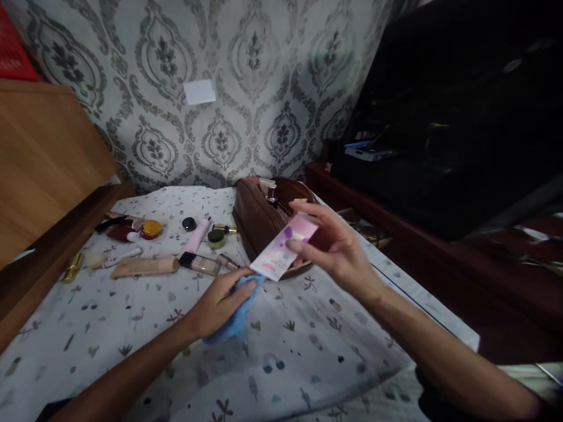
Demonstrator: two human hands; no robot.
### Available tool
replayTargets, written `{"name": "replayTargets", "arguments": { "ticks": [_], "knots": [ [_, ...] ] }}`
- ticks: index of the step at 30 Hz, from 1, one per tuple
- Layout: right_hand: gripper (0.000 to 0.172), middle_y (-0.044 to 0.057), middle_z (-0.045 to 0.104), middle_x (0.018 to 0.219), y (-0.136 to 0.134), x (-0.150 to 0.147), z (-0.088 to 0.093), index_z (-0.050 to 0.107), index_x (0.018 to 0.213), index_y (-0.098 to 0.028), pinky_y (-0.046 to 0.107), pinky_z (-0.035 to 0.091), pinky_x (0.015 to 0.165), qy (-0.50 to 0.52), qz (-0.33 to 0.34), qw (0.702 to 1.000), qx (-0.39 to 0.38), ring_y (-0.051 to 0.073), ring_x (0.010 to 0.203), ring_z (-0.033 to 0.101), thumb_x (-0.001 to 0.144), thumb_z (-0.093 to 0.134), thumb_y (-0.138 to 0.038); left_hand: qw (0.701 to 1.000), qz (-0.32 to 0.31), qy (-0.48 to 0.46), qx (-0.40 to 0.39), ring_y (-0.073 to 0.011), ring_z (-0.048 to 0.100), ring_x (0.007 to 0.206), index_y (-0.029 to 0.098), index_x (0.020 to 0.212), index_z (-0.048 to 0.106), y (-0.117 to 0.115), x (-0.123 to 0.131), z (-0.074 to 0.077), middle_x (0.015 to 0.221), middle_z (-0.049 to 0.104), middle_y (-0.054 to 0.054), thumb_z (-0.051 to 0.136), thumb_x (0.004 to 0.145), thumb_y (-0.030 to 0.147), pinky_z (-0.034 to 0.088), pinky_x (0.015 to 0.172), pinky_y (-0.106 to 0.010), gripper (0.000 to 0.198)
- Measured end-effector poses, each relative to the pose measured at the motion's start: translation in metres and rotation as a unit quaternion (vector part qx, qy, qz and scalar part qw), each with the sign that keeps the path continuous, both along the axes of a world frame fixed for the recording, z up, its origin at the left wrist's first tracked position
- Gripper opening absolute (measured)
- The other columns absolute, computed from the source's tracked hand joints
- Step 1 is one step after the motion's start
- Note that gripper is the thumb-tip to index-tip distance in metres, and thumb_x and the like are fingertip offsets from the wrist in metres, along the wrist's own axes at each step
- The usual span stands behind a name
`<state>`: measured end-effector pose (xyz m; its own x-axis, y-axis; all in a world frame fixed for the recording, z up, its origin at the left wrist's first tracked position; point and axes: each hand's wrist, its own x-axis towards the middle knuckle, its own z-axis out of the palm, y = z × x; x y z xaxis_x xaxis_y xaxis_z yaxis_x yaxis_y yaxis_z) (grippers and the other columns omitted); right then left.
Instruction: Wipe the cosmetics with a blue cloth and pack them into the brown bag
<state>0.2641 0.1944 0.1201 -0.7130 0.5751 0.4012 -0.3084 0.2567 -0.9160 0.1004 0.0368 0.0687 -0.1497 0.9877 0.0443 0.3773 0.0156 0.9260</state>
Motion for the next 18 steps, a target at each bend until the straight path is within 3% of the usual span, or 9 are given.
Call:
{"name": "replayTargets", "arguments": {
  "ticks": [2, 4, 8, 14, 18],
  "knots": [
    [0.039, -0.001, 0.065, 0.093, 0.012, 0.011, 0.017, 0.063, 0.112, -0.027, 0.025, 0.059, 0.055, -0.006, -0.070, 0.997, 0.041, 0.011, 0.063, 0.063, 0.077, 0.080, -0.028, 0.994, -0.049, 0.091, 0.018, -0.0174, 0.065, 0.083, 0.019, 0.127, 0.059, 0.015, 0.009, 0.014, 0.099, 0.071, -0.006, 0.042, 0.099, 0.046, 0.048, 0.074, -0.027, 0.042],
    [0.039, -0.002, 0.067, 0.088, 0.023, 0.019, 0.030, 0.065, 0.111, -0.026, 0.026, 0.059, 0.057, -0.018, -0.131, 0.989, 0.067, 0.012, 0.062, 0.063, 0.076, 0.081, -0.029, 0.978, -0.082, 0.192, 0.018, -0.0195, 0.067, 0.081, 0.020, 0.142, 0.045, 0.032, 0.020, 0.022, 0.097, 0.072, -0.006, 0.040, 0.099, 0.043, 0.049, 0.071, -0.029, 0.049],
    [0.038, -0.002, 0.068, 0.083, 0.042, 0.027, 0.042, 0.064, 0.109, -0.027, 0.028, 0.060, 0.062, -0.039, -0.169, 0.981, 0.089, 0.014, 0.067, 0.066, 0.076, 0.080, -0.033, 0.924, -0.100, 0.369, -0.019, -0.0262, 0.071, 0.081, 0.012, 0.153, 0.019, 0.064, 0.038, 0.021, 0.097, 0.074, -0.011, 0.040, 0.100, 0.041, 0.053, 0.069, -0.035, 0.064],
    [0.037, -0.001, 0.069, 0.089, 0.062, 0.028, 0.036, 0.064, 0.109, -0.025, 0.028, 0.060, 0.067, -0.121, -0.178, 0.958, 0.187, 0.016, 0.074, 0.068, 0.078, 0.076, -0.040, 0.895, -0.126, 0.426, -0.042, -0.0313, 0.074, 0.086, 0.015, 0.149, 0.029, 0.078, 0.043, 0.004, 0.100, 0.075, -0.012, 0.037, 0.101, 0.038, 0.058, 0.073, -0.047, 0.053],
    [0.031, 0.000, 0.069, 0.087, 0.066, 0.028, 0.033, 0.064, 0.106, -0.023, 0.029, 0.056, 0.067, -0.233, -0.213, 0.890, 0.328, 0.016, 0.071, 0.066, 0.085, 0.069, -0.045, 0.885, -0.138, 0.443, -0.026, -0.0307, 0.074, 0.086, 0.018, 0.153, 0.023, 0.076, 0.040, -0.005, 0.107, 0.074, -0.013, 0.041, 0.100, 0.035, 0.060, 0.070, -0.048, 0.058]
  ]
}}
